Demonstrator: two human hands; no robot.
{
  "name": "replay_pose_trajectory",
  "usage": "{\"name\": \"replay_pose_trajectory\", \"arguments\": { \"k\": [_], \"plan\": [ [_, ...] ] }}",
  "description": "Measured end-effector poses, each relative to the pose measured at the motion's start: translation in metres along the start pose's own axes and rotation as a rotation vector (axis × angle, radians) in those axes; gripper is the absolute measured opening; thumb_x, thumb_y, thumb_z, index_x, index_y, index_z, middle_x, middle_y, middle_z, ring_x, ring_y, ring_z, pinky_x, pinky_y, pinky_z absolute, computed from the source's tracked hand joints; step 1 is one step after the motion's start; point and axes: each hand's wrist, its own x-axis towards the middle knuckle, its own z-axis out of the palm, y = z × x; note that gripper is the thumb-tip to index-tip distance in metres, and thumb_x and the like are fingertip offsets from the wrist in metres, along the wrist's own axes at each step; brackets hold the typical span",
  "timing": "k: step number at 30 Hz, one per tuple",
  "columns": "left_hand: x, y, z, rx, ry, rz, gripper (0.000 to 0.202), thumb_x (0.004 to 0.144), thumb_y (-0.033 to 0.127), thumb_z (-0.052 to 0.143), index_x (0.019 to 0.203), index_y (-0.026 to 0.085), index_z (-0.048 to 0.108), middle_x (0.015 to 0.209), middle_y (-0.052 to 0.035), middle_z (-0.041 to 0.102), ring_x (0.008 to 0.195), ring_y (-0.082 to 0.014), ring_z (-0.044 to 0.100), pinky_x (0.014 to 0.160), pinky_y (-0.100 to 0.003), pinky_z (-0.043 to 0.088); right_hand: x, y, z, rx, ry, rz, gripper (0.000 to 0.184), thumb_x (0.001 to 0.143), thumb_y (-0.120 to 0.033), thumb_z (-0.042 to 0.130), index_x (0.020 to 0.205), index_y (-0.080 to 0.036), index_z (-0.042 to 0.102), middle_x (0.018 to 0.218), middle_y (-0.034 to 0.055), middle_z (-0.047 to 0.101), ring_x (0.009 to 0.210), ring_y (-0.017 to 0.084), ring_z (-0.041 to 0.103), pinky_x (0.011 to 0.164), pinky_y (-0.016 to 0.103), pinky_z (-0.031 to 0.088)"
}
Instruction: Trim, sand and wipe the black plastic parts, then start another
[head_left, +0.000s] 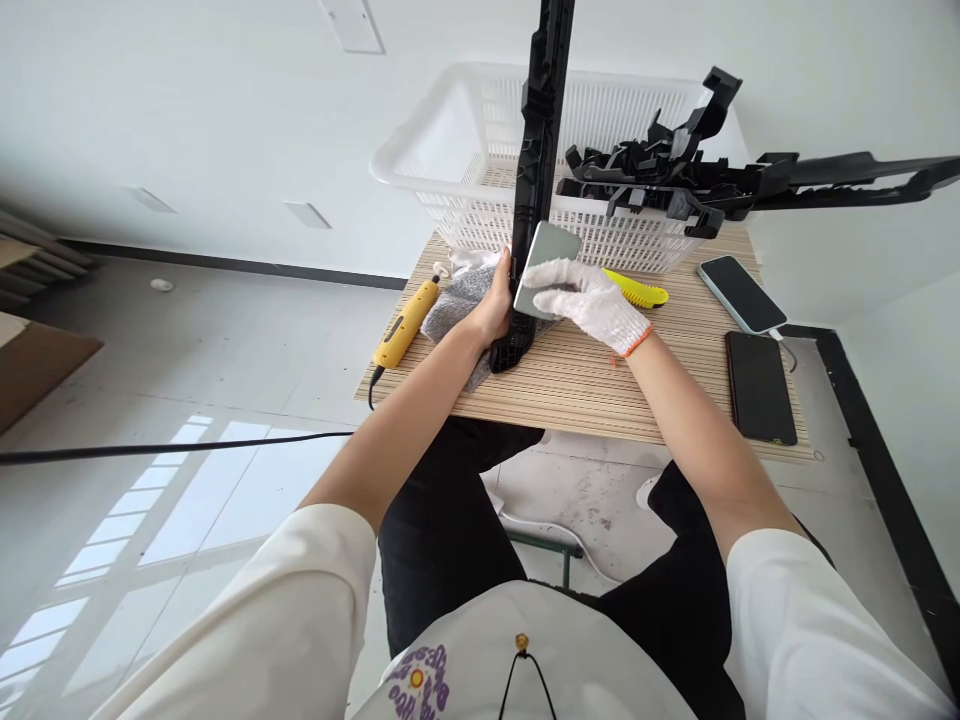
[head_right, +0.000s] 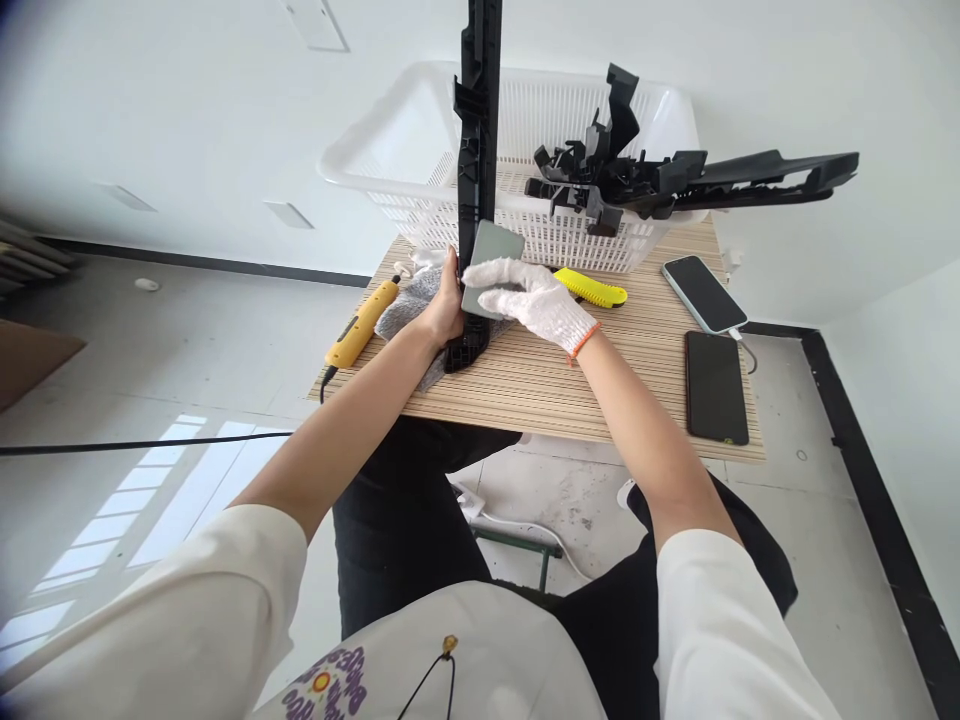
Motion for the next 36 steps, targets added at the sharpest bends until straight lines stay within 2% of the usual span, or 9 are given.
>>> {"name": "replay_pose_trajectory", "arguments": {
  "k": [5, 9, 12, 16, 20, 25, 29, 33, 36],
  "plan": [
    [0.002, -0.002, -0.002, -0.014, -0.011, -0.011, 0.074, 0.111, 0.058, 0.014, 0.124, 0.018, 0.075, 0.102, -0.0072, 0.080, 0.129, -0.0248, 0.067, 0.105, -0.033, 0.056, 0.000, 0.000, -0.002, -0.019, -0.039, 0.062, 0.027, 0.078, -0.030, 0.079, 0.104, -0.025, 0.080, 0.120, 0.0002, 0.078, 0.115, 0.023, 0.069, 0.097, 0.034, 0.060],
    [0.004, -0.002, -0.003, -0.033, -0.006, -0.010, 0.074, 0.110, 0.058, 0.012, 0.127, 0.021, 0.074, 0.096, -0.0058, 0.080, 0.127, -0.0233, 0.069, 0.101, -0.030, 0.058, 0.000, 0.003, -0.004, 0.013, 0.025, -0.007, 0.031, 0.083, -0.035, 0.077, 0.112, -0.025, 0.078, 0.130, 0.0004, 0.074, 0.113, 0.021, 0.068, 0.095, 0.034, 0.060],
    [0.004, -0.003, -0.005, -0.032, -0.035, -0.026, 0.075, 0.110, 0.058, 0.013, 0.126, 0.019, 0.074, 0.102, -0.0067, 0.081, 0.125, -0.0245, 0.070, 0.101, -0.031, 0.058, -0.001, 0.002, -0.006, -0.013, -0.047, 0.044, 0.029, 0.081, -0.031, 0.079, 0.108, -0.021, 0.078, 0.125, 0.0033, 0.076, 0.106, 0.020, 0.069, 0.091, 0.034, 0.061],
    [0.004, -0.004, -0.004, -0.032, -0.018, -0.006, 0.074, 0.110, 0.059, 0.014, 0.123, 0.021, 0.076, 0.101, -0.0066, 0.081, 0.126, -0.0241, 0.070, 0.101, -0.030, 0.058, -0.002, 0.001, -0.008, 0.006, 0.008, -0.010, 0.029, 0.084, -0.033, 0.078, 0.112, -0.023, 0.078, 0.130, 0.0015, 0.075, 0.114, 0.020, 0.067, 0.099, 0.034, 0.059],
    [0.001, -0.001, -0.002, 0.016, 0.005, -0.047, 0.076, 0.110, 0.061, 0.013, 0.114, 0.020, 0.078, 0.099, -0.0067, 0.081, 0.126, -0.0250, 0.070, 0.100, -0.031, 0.057, -0.002, 0.001, -0.004, -0.033, -0.110, 0.078, 0.029, 0.079, -0.034, 0.082, 0.106, -0.023, 0.080, 0.120, 0.0033, 0.078, 0.110, 0.023, 0.070, 0.096, 0.037, 0.060],
    [0.000, -0.001, -0.001, 0.007, -0.024, 0.017, 0.070, 0.111, 0.057, 0.013, 0.124, 0.020, 0.072, 0.100, -0.0054, 0.081, 0.125, -0.0241, 0.070, 0.107, -0.033, 0.055, 0.000, 0.001, 0.000, 0.003, 0.030, 0.001, 0.031, 0.082, -0.034, 0.077, 0.112, -0.026, 0.079, 0.129, 0.0010, 0.076, 0.117, 0.023, 0.068, 0.100, 0.037, 0.059],
    [-0.001, 0.001, 0.001, 0.032, 0.024, -0.045, 0.075, 0.110, 0.059, 0.012, 0.118, 0.018, 0.074, 0.101, -0.0072, 0.081, 0.124, -0.0256, 0.070, 0.103, -0.033, 0.057, 0.000, 0.003, 0.001, -0.037, -0.131, 0.045, 0.027, 0.079, -0.033, 0.081, 0.105, -0.025, 0.080, 0.118, 0.0020, 0.078, 0.111, 0.023, 0.070, 0.101, 0.039, 0.060],
    [-0.001, 0.002, 0.001, 0.024, 0.036, -0.027, 0.077, 0.111, 0.057, 0.010, 0.116, 0.018, 0.076, 0.104, -0.0073, 0.081, 0.124, -0.0253, 0.071, 0.101, -0.034, 0.058, 0.000, 0.003, 0.005, 0.003, 0.022, -0.021, 0.029, 0.084, -0.038, 0.078, 0.110, -0.024, 0.079, 0.128, 0.0027, 0.075, 0.119, 0.024, 0.067, 0.108, 0.041, 0.057],
    [0.002, -0.002, -0.004, 0.002, -0.035, 0.002, 0.075, 0.111, 0.058, 0.013, 0.118, 0.018, 0.076, 0.104, -0.0079, 0.081, 0.124, -0.0266, 0.071, 0.105, -0.037, 0.058, 0.000, 0.001, 0.006, -0.001, -0.012, 0.045, 0.027, 0.080, -0.034, 0.081, 0.105, -0.025, 0.079, 0.123, 0.0018, 0.077, 0.117, 0.025, 0.068, 0.103, 0.040, 0.059]
  ]
}}
